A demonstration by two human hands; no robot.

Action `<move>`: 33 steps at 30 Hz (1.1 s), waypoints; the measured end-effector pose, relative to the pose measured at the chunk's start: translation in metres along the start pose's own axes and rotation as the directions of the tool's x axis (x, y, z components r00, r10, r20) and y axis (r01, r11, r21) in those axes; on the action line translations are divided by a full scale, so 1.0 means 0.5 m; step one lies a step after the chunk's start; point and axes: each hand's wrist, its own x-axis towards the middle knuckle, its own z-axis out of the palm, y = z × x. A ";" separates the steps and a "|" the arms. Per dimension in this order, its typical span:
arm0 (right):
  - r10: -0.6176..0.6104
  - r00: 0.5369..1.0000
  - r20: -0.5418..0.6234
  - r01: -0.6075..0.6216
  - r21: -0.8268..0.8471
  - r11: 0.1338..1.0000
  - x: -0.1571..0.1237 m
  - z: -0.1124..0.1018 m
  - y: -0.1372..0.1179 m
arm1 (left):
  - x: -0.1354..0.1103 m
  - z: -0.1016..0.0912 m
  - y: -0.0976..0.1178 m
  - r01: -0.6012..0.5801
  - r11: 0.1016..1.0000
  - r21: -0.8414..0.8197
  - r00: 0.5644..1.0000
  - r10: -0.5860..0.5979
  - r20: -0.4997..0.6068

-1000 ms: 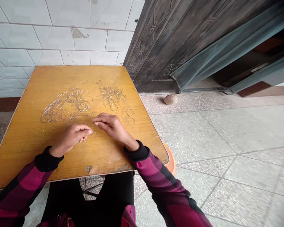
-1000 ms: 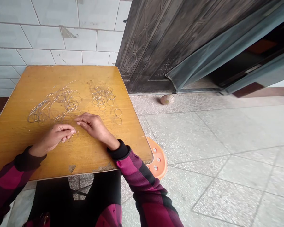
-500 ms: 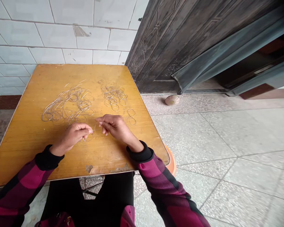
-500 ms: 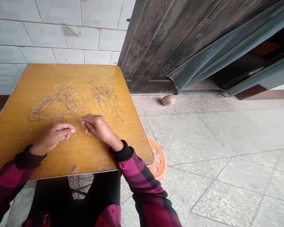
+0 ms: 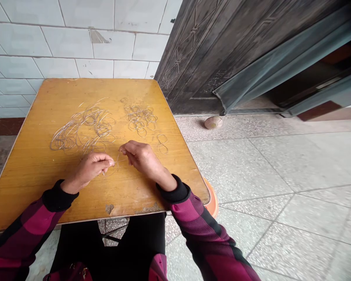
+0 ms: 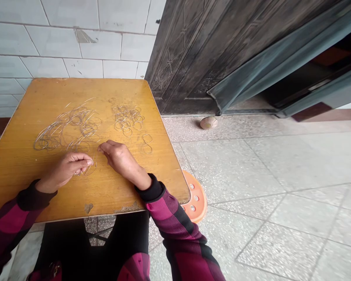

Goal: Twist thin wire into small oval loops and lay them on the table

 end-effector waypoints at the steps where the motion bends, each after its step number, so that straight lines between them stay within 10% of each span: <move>1: -0.005 1.000 -0.002 0.005 -0.018 1.000 0.000 0.000 0.000 | 0.000 0.000 -0.001 -0.003 1.000 0.002 1.000 0.003 -0.001; 27: -0.003 0.978 0.210 0.032 -0.135 0.990 0.001 -0.024 0.001 | 0.002 -0.001 -0.012 -0.021 0.988 0.155 1.000 0.018 0.022; 33: 0.144 0.988 0.061 -0.156 0.429 0.890 0.006 -0.027 0.021 | 0.000 -0.001 -0.004 0.037 0.999 -0.024 0.999 -0.036 0.012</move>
